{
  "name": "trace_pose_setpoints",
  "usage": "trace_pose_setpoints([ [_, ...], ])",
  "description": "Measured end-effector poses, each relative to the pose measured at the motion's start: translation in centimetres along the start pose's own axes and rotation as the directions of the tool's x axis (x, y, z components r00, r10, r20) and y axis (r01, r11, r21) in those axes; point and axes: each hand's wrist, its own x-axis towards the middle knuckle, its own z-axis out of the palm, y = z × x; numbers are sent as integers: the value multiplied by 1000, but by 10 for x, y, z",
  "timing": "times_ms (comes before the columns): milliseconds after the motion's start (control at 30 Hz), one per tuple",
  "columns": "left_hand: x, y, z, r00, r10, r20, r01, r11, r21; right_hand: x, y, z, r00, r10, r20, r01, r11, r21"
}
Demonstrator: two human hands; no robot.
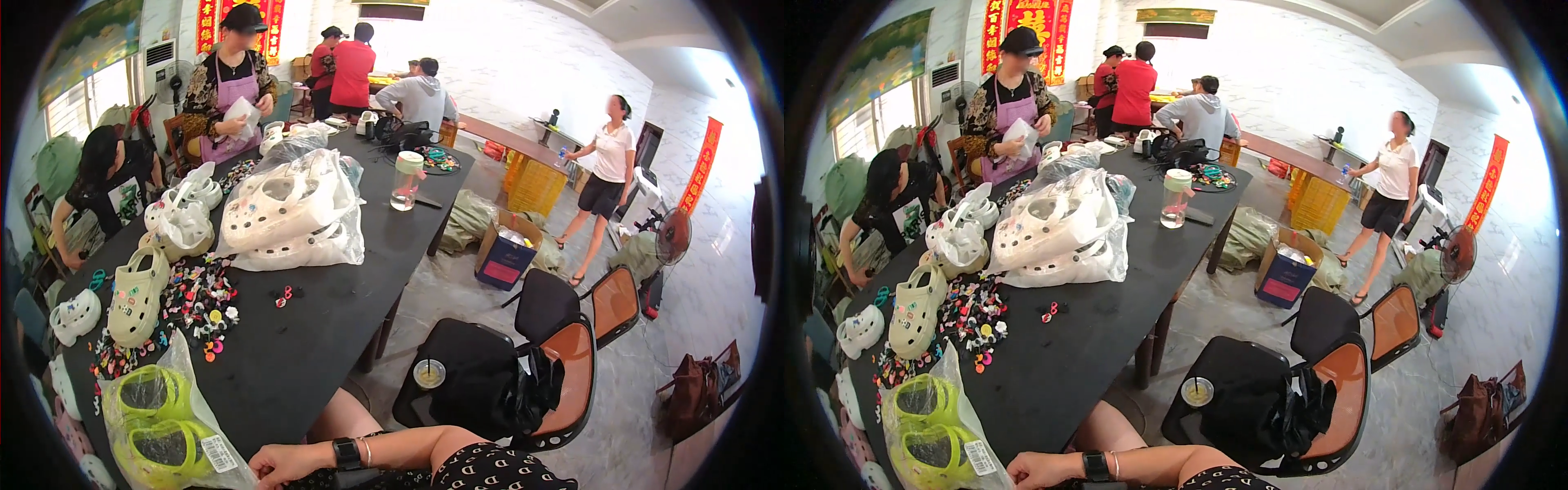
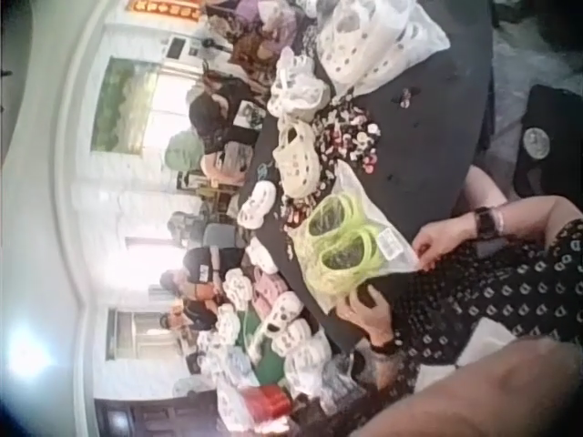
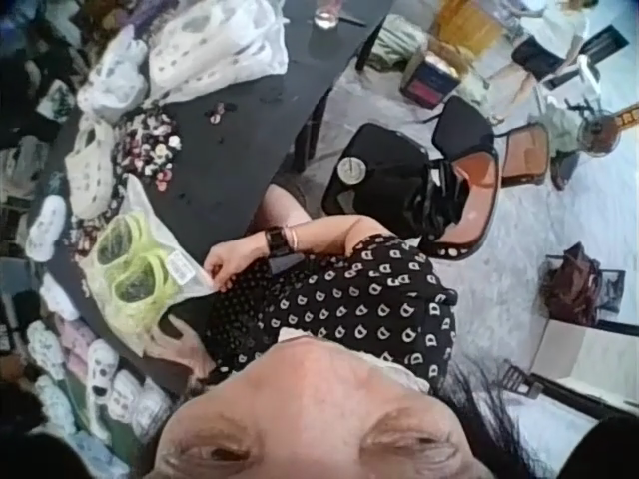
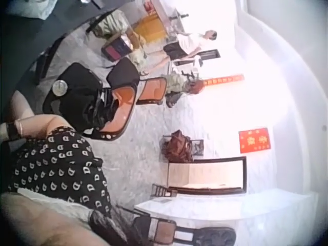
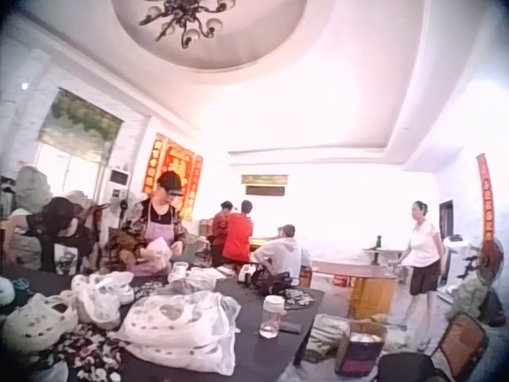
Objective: Decorate shoes with charms and pack them into plastic bags for manufacturing.
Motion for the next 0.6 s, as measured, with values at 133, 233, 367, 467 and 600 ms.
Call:
trace_pose_setpoints([
  [133, -5, 26, -7, 834, -227, 503, 506, 679, -532, 21, 16, 0, 935, -338, -105, 335, 941, -49],
  [233, -8, 30, 1, 493, -179, 851, 870, 114, -480, 21, 9, 1, 932, -334, -138, 325, 942, -83],
  [367, -4, 45, 5, 496, -109, 862, 866, -10, -499, 25, 12, 8, 941, -302, -153, 304, 952, -9],
  [467, -6, 54, 11, 577, -35, 816, 811, 143, -567, 23, 8, 15, 935, -295, -197, 263, 949, -173],
  [600, -13, 62, 22, 637, -77, 767, 770, 10, -638, 21, 13, 16, 915, -344, -212, 276, 915, -295],
])
